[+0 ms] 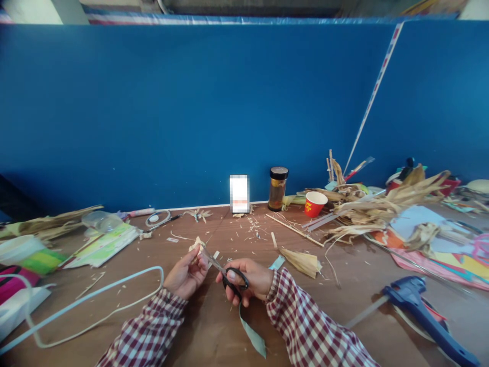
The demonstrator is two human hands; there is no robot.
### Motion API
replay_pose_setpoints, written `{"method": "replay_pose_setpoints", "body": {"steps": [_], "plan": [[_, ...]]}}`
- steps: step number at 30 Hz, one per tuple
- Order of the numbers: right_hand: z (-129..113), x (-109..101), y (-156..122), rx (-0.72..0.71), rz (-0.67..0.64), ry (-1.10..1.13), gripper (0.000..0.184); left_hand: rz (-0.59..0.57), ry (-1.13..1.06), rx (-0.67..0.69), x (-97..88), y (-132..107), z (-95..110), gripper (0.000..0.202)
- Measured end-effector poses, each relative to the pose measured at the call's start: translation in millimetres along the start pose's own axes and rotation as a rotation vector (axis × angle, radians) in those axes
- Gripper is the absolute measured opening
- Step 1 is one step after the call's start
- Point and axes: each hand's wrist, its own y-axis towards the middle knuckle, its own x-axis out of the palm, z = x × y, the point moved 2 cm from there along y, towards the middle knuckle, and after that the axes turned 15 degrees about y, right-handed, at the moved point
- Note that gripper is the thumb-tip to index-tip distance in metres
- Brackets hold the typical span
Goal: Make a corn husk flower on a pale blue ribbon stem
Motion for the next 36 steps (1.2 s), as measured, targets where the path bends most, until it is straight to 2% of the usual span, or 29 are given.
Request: {"method": "replay_pose_setpoints", "body": {"steps": [7,26,36], "plan": [[-1.9,1.7,-2.7,-0.003,-0.029,0.018,0.054,-0.014,-0.003,0.015,0.6,-1.2,1.8,0.015],[-5.4,1.7,-3.7,-0.011,-0.046,0.055,0.056,0.074,0.079,0.112,-2.0,1.7,3.0,0.012],[-4.8,5.3,-1.1,-0.005,0.054,0.044,0.055,0.094,0.166,0.213,1.6,-0.3,1.9,0.012]]}}
